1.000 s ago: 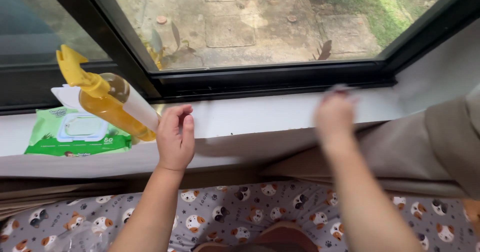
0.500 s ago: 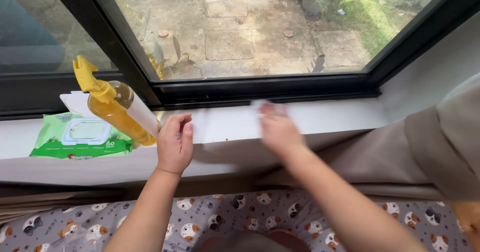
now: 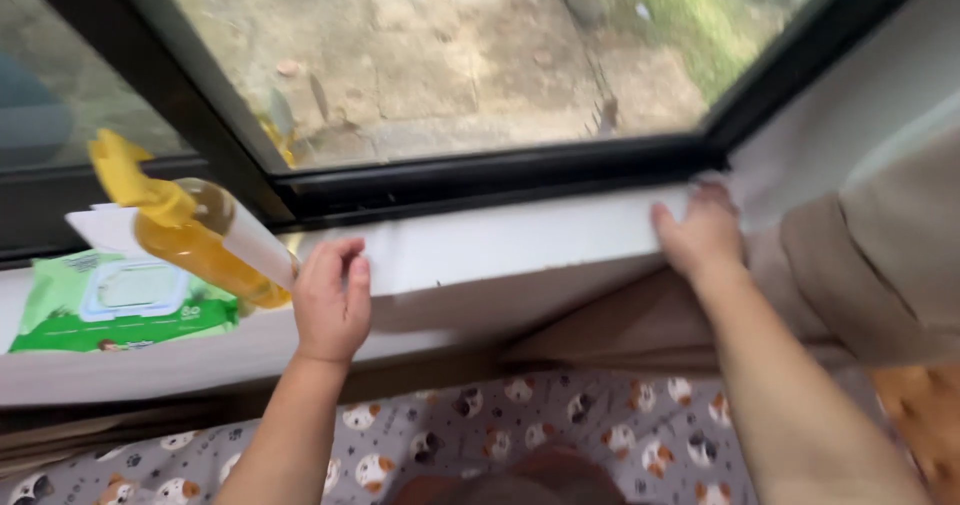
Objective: Cleaning the window frame, tracks, and glass using wet wipes and a spray cleaning solution.
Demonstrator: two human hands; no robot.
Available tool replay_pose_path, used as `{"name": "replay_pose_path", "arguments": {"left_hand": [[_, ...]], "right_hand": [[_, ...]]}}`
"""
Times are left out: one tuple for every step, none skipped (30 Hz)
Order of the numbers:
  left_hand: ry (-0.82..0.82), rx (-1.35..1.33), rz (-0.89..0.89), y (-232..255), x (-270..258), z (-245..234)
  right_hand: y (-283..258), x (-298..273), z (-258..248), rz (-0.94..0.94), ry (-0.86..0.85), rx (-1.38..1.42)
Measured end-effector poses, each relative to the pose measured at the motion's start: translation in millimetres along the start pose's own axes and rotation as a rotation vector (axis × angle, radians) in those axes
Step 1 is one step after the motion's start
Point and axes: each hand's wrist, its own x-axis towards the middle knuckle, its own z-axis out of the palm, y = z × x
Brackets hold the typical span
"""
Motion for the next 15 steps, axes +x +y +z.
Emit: {"name": "replay_pose_path", "arguments": {"left_hand": [[-0.021,-0.012,-0.003,1.0,-6.4,-4.4],[-0.017,-0.025,-0.029,0.5,-5.1,-1.4],[-0.013,-0.039,-0.055,0.1,-3.6,1.0],[-0.014,-0.046,-0.048,-1.2,-3.3,2.1],[-0.014,-0.041,-0.048,-2.6,-3.3,2.7],[-0.017,-0.031,-0.053,-3.1,-6.6,0.5],[-0.02,-0.033,-0.051,-3.4,-7.6,-3.7],[-0.024,-0.036,-0.05,-3.6,-6.9,-3.4],[-0.028,-0.038,-0.048,-3.5,-6.4,-2.6],[-0.037,-0.049,-0.045,-4.4,-5.2,-3.8],[-0.038,-0.02,-0.018,-4.8,-4.2,-4.4],[-0.048,0.001,0.007,-3.7,-4.6,-3.7],[-0.064,-0.017,0.009,4.6,-12.5,-2.4],[-0.073,0.002,-0.028,5.7,-8.7,-2.0],[-0.081,0.02,-0.064,6.0,-4.9,-2.3]], "right_hand": [[-13.1,-43.3,-8.9,0.02,-0.013,-0.006],[-29.6,-69.4,-25.1,-0.148,0.04,-0.036],[-47.0,-96.0,-40.7,-0.315,0.092,-0.069],[-39.6,-91.6,-43.3,-0.307,0.098,-0.07],[-32.1,-87.7,-45.9,-0.218,0.054,-0.152],[-25.3,-86.4,-47.0,-0.132,0.004,-0.231],[-21.3,-78.4,-49.4,-0.127,0.003,-0.23],[-15.4,-66.6,-54.2,-0.15,0.002,-0.244],[-8.7,-54.7,-59.1,-0.173,0.0,-0.258],[-9.7,-49.4,-50.8,-0.159,-0.003,-0.262],[-9.8,-44.0,-42.3,-0.138,0.014,-0.189],[-5.3,-42.8,-34.6,-0.108,0.027,-0.121],[7.5,-69.0,-33.2,-0.086,0.02,-0.13],[7.3,-78.8,-31.6,-0.129,0.021,-0.096],[6.0,-88.6,-29.3,-0.174,0.022,-0.062]]}}
